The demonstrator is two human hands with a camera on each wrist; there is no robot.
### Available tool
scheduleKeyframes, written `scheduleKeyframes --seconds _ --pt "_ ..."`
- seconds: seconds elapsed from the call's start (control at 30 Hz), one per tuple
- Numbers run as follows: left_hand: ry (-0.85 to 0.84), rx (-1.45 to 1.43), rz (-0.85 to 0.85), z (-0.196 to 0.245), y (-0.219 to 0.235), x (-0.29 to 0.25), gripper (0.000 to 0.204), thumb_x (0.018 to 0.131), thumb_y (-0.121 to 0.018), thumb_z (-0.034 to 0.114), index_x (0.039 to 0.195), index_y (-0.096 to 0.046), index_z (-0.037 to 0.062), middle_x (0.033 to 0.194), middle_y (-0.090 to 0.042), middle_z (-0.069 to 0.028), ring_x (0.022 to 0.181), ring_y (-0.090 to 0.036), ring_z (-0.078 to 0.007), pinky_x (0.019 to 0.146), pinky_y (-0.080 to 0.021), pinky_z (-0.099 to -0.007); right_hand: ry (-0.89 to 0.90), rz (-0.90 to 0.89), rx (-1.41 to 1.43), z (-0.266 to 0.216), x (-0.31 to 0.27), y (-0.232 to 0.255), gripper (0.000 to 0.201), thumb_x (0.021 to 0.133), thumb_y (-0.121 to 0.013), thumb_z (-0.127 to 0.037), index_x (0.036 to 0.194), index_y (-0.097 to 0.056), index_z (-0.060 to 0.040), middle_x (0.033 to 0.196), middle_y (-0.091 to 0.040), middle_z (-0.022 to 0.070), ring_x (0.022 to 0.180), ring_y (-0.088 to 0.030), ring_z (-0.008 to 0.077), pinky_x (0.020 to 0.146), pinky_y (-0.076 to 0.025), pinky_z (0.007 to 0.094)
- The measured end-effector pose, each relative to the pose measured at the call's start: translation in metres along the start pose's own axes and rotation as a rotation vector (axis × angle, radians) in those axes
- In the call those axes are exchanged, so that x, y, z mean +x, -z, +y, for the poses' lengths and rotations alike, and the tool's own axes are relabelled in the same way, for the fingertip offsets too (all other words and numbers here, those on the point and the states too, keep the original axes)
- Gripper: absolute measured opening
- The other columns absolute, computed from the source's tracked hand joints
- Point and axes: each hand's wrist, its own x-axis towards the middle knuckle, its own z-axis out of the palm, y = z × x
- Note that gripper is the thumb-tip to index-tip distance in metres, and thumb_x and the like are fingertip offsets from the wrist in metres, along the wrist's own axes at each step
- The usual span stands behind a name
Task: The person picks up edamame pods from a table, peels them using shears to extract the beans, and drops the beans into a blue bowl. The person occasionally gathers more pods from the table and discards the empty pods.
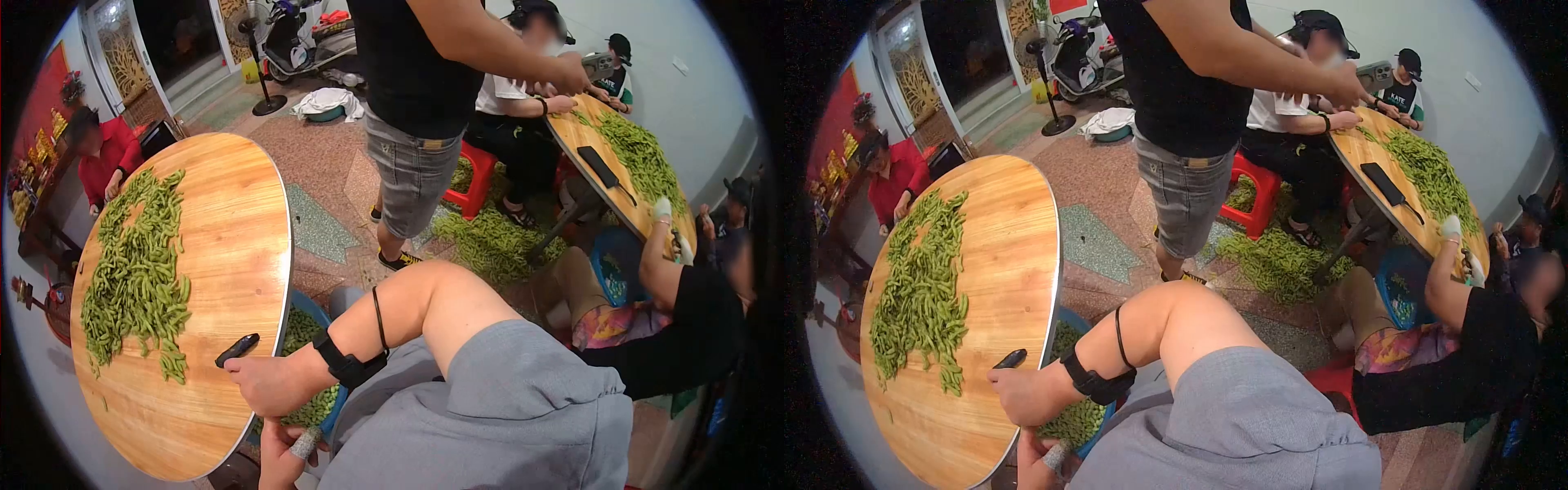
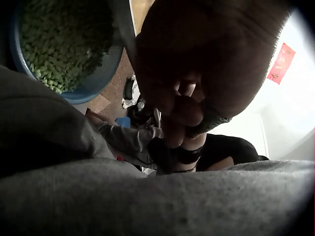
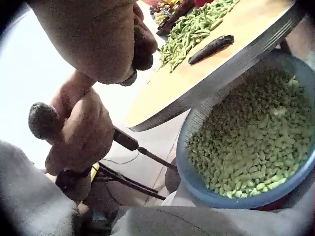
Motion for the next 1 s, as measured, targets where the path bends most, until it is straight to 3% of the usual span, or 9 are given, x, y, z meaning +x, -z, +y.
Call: scheduleKeyframes --seconds 0.27,0.33,0.47,0.53,0.67,0.73,0.83,0.93,1.0 --pt "-0.01 -0.013 0.001 0.004 0.001 -0.001 0.059 0.084 -0.062 0.003 0.136 -0.035 0.0034 0.074 -0.056 -0.0009 0.057 -0.049 -0.0071 0.052 -0.04 -0.0208 -0.028 0.066 0.086 -0.005 0.003 0.001 0.014 0.054 -0.061 -0.029 0.051 -0.065 -0.0162 0.053 -0.055 -0.0005 0.062 -0.046 0.0192 0.076 -0.032 0.0346" --pt "0.086 -0.079 -0.052 -0.003 0.007 0.006 0.047 0.075 -0.065 0.002 0.116 -0.044 -0.0042 0.076 -0.064 -0.01 0.062 -0.06 -0.0141 0.053 -0.046 -0.0238 -0.035 0.092 0.082 -0.007 0.003 0.001 0.013 0.054 -0.061 -0.029 0.051 -0.065 -0.0162 0.053 -0.056 -0.0002 0.062 -0.047 0.0194 0.076 -0.032 0.0343" --pt "-0.006 -0.061 -0.094 -0.025 0.017 0.017 0.04 0.077 -0.064 0.001 0.112 -0.044 -0.0042 0.07 -0.066 -0.0148 0.054 -0.061 -0.0161 0.046 -0.046 -0.0252 -0.117 0.263 0.086 -0.013 0.01 -0.009 0.011 0.057 -0.061 -0.026 0.053 -0.066 -0.0176 0.056 -0.059 0.0 0.066 -0.052 0.0196 0.076 -0.035 0.0353" --pt "-0.086 -0.089 0.062 -0.001 0.007 0.012 0.036 0.077 -0.064 0.002 0.108 -0.048 -0.0033 0.074 -0.066 -0.0151 0.058 -0.062 -0.0155 0.05 -0.048 -0.0255 -0.155 0.369 0.144 -0.014 0.013 -0.013 0.01 0.055 -0.062 -0.026 0.053 -0.064 -0.0159 0.057 -0.058 0.0006 0.067 -0.053 0.0207 0.077 -0.036 0.0352" --pt "-0.121 -0.122 0.064 0.024 -0.006 -0.009 0.029 0.076 -0.064 0.001 0.102 -0.052 -0.0032 0.081 -0.066 -0.0146 0.065 -0.063 -0.0167 0.054 -0.049 -0.0268 -0.16 0.474 0.377 -0.007 0.0 0.007 0.021 0.051 -0.065 -0.025 0.062 -0.056 -0.0088 0.069 -0.053 0.0051 0.078 -0.052 0.0255 0.08 -0.038 0.0368" --pt "-0.178 -0.006 0.102 0.024 -0.005 -0.021 0.068 0.082 -0.062 0.001 0.141 -0.029 0.003 0.077 -0.055 0.0 0.067 -0.051 -0.0084 0.062 -0.042 -0.0221 -0.193 0.458 0.434 -0.001 -0.008 0.018 0.026 0.05 -0.067 -0.023 0.067 -0.055 -0.0084 0.073 -0.053 0.0057 0.081 -0.052 0.026 0.08 -0.039 0.0369" --pt "-0.123 -0.05 0.25 0.038 0.003 -0.039 0.073 0.08 -0.063 0.0 0.144 -0.026 0.0026 0.08 -0.054 -0.0005 0.074 -0.051 -0.0106 0.07 -0.042 -0.0238 -0.28 0.453 0.47 0.005 -0.016 0.023 0.034 0.048 -0.071 -0.021 0.074 -0.053 -0.0076 0.079 -0.052 0.0065 0.085 -0.051 0.0265 0.08 -0.039 0.0368" --pt "-0.245 0.375 0.31 0.025 0.011 -0.025 0.074 0.079 -0.063 -0.003 0.143 -0.028 0.003 0.095 -0.052 -0.0043 0.085 -0.048 -0.0109 0.077 -0.041 -0.0244 -0.3 0.463 0.442 -0.002 -0.016 0.023 0.034 0.049 -0.071 -0.021 0.075 -0.053 -0.0066 0.079 -0.052 0.0068 0.085 -0.052 0.0266 0.079 -0.039 0.0363" --pt "-0.396 0.612 0.332 0.024 0.005 -0.005 0.026 0.076 -0.065 0.003 0.098 -0.053 -0.004 0.091 -0.066 -0.0144 0.077 -0.064 -0.0191 0.062 -0.049 -0.0293 -0.246 0.464 0.432 -0.011 -0.01 0.017 0.03 0.052 -0.068 -0.02 0.074 -0.052 -0.0063 0.077 -0.052 0.0072 0.084 -0.052 0.0267 0.08 -0.04 0.0363"
